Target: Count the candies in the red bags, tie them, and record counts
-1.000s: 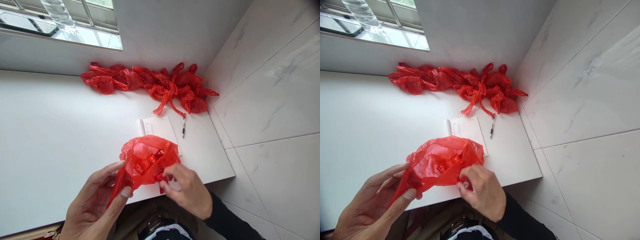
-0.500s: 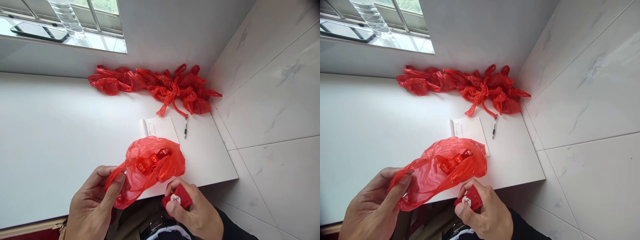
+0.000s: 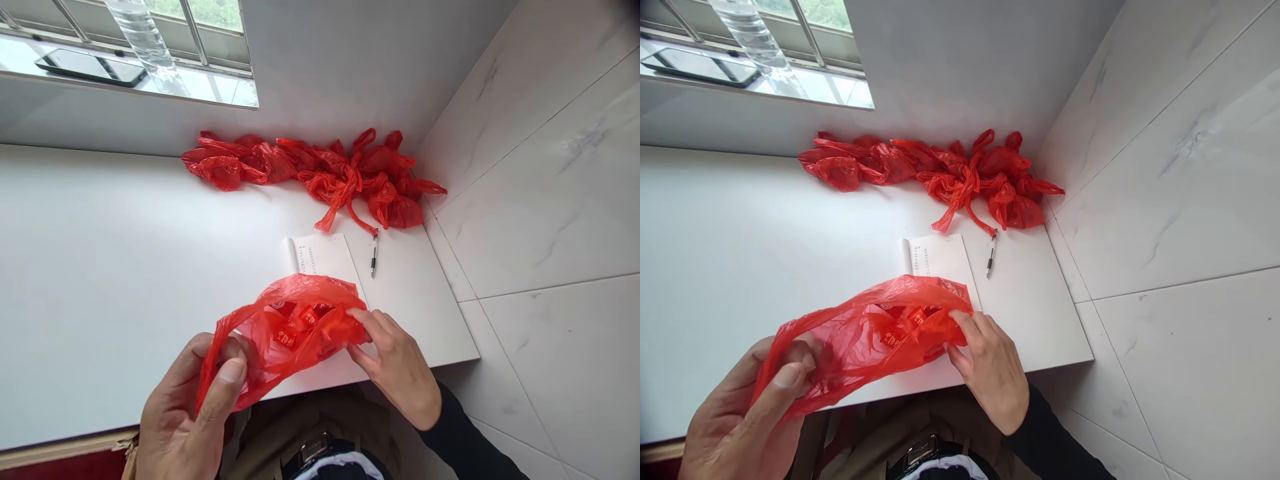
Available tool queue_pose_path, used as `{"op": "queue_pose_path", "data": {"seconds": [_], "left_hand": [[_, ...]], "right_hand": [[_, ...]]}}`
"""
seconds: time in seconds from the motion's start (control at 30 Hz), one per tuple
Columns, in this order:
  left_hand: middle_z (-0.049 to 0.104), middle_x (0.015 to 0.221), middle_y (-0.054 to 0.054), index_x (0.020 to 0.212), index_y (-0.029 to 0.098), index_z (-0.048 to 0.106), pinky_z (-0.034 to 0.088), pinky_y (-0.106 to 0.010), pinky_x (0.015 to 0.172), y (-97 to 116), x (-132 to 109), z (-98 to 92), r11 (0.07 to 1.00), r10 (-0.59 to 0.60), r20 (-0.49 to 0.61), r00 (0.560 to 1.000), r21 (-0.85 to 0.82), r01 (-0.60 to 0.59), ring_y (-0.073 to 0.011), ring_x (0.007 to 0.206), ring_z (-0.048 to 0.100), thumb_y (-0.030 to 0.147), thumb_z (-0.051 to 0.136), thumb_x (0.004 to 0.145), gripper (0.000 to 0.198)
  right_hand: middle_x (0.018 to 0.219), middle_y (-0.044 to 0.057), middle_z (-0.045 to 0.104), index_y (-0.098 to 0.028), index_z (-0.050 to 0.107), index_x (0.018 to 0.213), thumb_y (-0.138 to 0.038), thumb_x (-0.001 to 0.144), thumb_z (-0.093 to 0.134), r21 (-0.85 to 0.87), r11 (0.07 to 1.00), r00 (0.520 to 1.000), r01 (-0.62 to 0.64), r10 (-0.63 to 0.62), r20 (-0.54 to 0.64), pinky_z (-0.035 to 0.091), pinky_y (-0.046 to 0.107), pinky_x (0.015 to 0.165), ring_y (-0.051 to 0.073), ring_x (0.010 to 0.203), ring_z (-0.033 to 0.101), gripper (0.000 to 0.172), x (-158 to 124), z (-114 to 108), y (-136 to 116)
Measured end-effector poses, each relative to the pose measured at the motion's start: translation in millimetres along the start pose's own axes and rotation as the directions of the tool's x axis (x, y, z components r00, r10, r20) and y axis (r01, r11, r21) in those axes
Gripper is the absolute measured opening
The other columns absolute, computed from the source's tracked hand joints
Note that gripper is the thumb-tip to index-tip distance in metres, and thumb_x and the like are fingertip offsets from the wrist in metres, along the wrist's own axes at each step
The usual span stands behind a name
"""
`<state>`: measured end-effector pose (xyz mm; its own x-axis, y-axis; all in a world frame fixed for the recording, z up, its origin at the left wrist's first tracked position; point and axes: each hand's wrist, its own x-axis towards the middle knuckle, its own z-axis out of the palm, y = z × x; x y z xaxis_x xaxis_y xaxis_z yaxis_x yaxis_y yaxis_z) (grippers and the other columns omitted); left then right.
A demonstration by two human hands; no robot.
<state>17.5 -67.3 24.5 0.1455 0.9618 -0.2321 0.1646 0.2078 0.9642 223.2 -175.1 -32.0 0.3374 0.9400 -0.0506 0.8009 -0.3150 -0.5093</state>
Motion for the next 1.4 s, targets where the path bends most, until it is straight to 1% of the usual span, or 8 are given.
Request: {"op": "queue_pose_path", "data": {"seconds": [0.17,0.33,0.47,0.6,0.77,0.97,1.2,1.4], "left_hand": [[0.060,0.099,0.001,0.086,0.031,0.068,0.052,-0.018,0.076,-9,-5,-2.6,0.998,0.031,0.001,1.000,-0.050,-0.031,-0.0193,0.100,0.055,0.053,0.078,0.076,0.027],[0.064,0.097,0.003,0.096,0.036,0.067,0.055,-0.020,0.078,-8,-11,-1.3,1.000,0.009,-0.055,0.998,-0.018,-0.010,-0.0178,0.095,0.059,0.053,0.072,0.080,0.024],[0.064,0.097,0.003,0.103,0.038,0.070,0.054,-0.016,0.077,1,-14,8.8,0.995,-0.023,-0.081,0.996,-0.102,0.015,-0.0138,0.088,0.058,0.051,0.080,0.074,0.033],[0.065,0.096,0.003,0.103,0.038,0.072,0.053,-0.011,0.076,7,-15,14.2,0.997,0.069,-0.095,0.993,-0.014,-0.071,-0.0101,0.081,0.059,0.047,0.075,0.080,0.025],[0.063,0.084,0.004,0.107,0.040,0.072,0.053,-0.009,0.075,-3,-8,7.2,0.993,0.114,-0.071,0.991,0.025,-0.113,-0.0080,0.076,0.059,0.044,0.072,0.084,0.024],[0.069,0.087,0.002,0.118,0.036,0.070,0.056,-0.010,0.069,-21,1,-6.4,0.942,0.327,0.065,0.943,0.064,-0.331,-0.0081,0.074,0.066,0.035,0.069,0.089,0.029],[0.069,0.093,-0.001,0.116,0.039,0.069,0.061,-0.019,0.062,-19,4,-3.1,0.952,0.300,0.084,0.950,0.029,-0.303,-0.0125,0.071,0.067,0.032,0.069,0.089,0.028],[0.068,0.086,0.003,0.119,0.042,0.068,0.058,-0.011,0.064,-18,7,-2.0,0.944,0.324,0.107,0.940,0.020,-0.328,-0.0086,0.071,0.067,0.028,0.067,0.091,0.031]], "right_hand": [[0.089,-0.001,0.063,-0.025,0.060,0.099,-0.023,0.094,0.064,0.198,0.980,0.998,-0.008,0.019,-0.055,0.047,0.027,0.062,0.015,0.073,0.056,0.008,1,-11,5],[0.077,-0.004,0.057,-0.025,0.060,0.093,-0.042,0.097,0.064,0.242,0.970,0.987,-0.014,0.053,-0.153,0.044,0.026,0.057,0.013,0.062,0.047,0.018,-4,-22,7],[0.064,-0.006,0.051,-0.025,0.062,0.084,-0.041,0.096,0.065,0.236,0.971,0.962,-0.019,0.083,-0.262,0.043,0.023,0.053,0.012,0.056,0.046,0.020,-9,-27,10],[0.066,-0.004,0.060,-0.024,0.065,0.083,-0.041,0.095,0.067,0.238,0.969,0.940,-0.066,0.141,-0.311,0.046,0.024,0.053,0.013,0.058,0.053,0.021,-13,-31,11],[0.078,0.000,0.072,-0.024,0.069,0.087,-0.039,0.094,0.069,0.260,0.961,0.930,-0.097,0.180,-0.320,0.050,0.025,0.055,0.016,0.068,0.066,0.017,-16,-36,11],[0.089,0.001,0.076,-0.024,0.073,0.096,-0.038,0.093,0.071,0.292,0.948,0.927,-0.123,0.215,-0.308,0.051,0.025,0.056,0.018,0.081,0.071,0.014,-18,-35,14],[0.092,0.002,0.077,-0.024,0.073,0.095,-0.038,0.091,0.073,0.299,0.942,0.912,-0.152,0.250,-0.325,0.053,0.025,0.060,0.018,0.082,0.071,0.015,-18,-34,14],[0.093,0.002,0.078,-0.023,0.073,0.096,-0.039,0.089,0.075,0.294,0.938,0.902,-0.182,0.279,-0.331,0.052,0.026,0.059,0.019,0.083,0.072,0.017,-17,-33,16]]}}
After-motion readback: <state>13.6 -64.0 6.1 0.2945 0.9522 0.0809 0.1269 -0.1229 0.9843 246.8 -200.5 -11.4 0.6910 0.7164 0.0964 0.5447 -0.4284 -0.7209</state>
